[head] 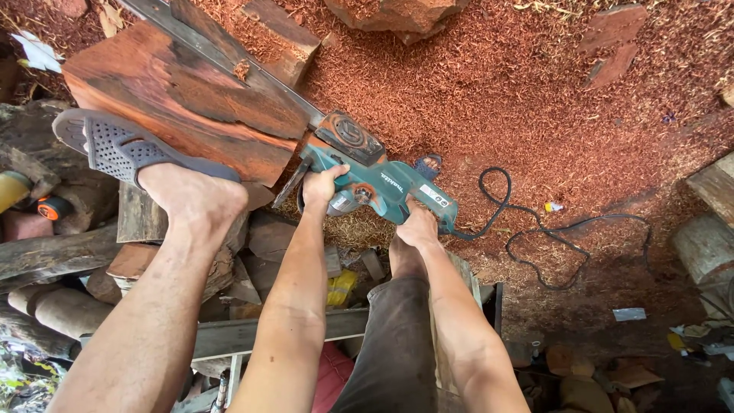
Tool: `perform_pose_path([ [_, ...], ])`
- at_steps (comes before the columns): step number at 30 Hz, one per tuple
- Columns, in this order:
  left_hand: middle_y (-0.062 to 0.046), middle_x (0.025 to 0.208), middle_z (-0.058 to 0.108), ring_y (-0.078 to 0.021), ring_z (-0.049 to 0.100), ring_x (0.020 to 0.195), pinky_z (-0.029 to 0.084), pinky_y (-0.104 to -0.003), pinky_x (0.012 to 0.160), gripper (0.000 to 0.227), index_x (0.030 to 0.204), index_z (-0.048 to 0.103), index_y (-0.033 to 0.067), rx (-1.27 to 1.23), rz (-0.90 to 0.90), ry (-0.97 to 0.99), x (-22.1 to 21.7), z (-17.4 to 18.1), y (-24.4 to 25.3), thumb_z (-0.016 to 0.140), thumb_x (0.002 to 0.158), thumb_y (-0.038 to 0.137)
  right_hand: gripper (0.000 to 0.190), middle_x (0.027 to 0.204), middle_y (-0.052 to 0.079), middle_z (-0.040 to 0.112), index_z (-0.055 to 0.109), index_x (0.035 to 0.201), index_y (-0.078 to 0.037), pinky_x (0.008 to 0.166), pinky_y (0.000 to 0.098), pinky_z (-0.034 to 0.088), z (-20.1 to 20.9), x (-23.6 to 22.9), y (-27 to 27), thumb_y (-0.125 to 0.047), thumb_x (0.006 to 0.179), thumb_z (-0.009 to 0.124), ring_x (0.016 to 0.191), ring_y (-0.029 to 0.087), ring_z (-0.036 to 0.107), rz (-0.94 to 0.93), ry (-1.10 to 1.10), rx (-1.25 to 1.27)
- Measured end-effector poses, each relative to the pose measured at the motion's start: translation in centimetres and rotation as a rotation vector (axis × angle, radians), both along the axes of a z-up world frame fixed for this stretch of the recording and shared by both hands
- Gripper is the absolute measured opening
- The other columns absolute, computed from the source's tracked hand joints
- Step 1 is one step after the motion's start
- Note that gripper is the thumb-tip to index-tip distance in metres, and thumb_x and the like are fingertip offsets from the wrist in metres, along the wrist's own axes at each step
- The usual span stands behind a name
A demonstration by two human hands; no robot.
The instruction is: Using an electric chainsaw to cut pieces of wood on the ground.
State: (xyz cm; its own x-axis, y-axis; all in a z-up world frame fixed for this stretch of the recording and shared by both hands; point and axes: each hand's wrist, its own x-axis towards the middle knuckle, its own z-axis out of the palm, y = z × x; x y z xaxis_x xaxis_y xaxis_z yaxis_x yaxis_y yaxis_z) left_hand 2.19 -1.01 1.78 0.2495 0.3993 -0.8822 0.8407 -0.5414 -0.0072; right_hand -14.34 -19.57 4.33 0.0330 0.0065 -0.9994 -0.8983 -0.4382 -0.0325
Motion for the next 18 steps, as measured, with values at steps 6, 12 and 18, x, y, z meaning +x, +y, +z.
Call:
perform_pose_path([
  [6,-0.013,0.105,0.078,-0.0235,0.073,0.093,0.054,-0.033,0.087,0.055,0.103,0.075,-0.0026,-0.027,0.021,0.021,-1.0,0.3,0.5,0.087,0.065,0.035,0.088,0.126,0.026,0.066,0.043,0.154,-0.014,0.106,0.0430,0.046,-0.8,-2.7,0.9,-0.007,0.070,0.069,0.121,0.041,0.062,-0.013,-0.140,-0.076],
  [12,-0.012,0.102,0.078,-0.0239,0.074,0.092,0.055,-0.033,0.086,0.055,0.103,0.076,-0.0022,0.010,-0.023,0.061,0.4,1.7,-0.6,0.087,0.066,0.036,0.082,0.126,0.026,0.066,0.045,0.152,-0.013,0.107,0.0445,0.045,1.6,-0.9,0.3,-0.010,0.073,0.067,0.123,0.041,0.061,-0.039,-0.071,-0.052],
  [18,-0.016,0.102,0.079,-0.0295,0.076,0.094,0.058,-0.038,0.085,0.063,0.103,0.076,-0.0034,-0.100,0.033,0.020,-1.2,3.5,-0.5,0.085,0.062,0.042,0.072,0.129,0.025,0.067,0.054,0.145,-0.012,0.104,0.0466,0.048,3.8,-3.5,0.4,-0.013,0.074,0.067,0.123,0.042,0.062,-0.025,-0.200,-0.086],
])
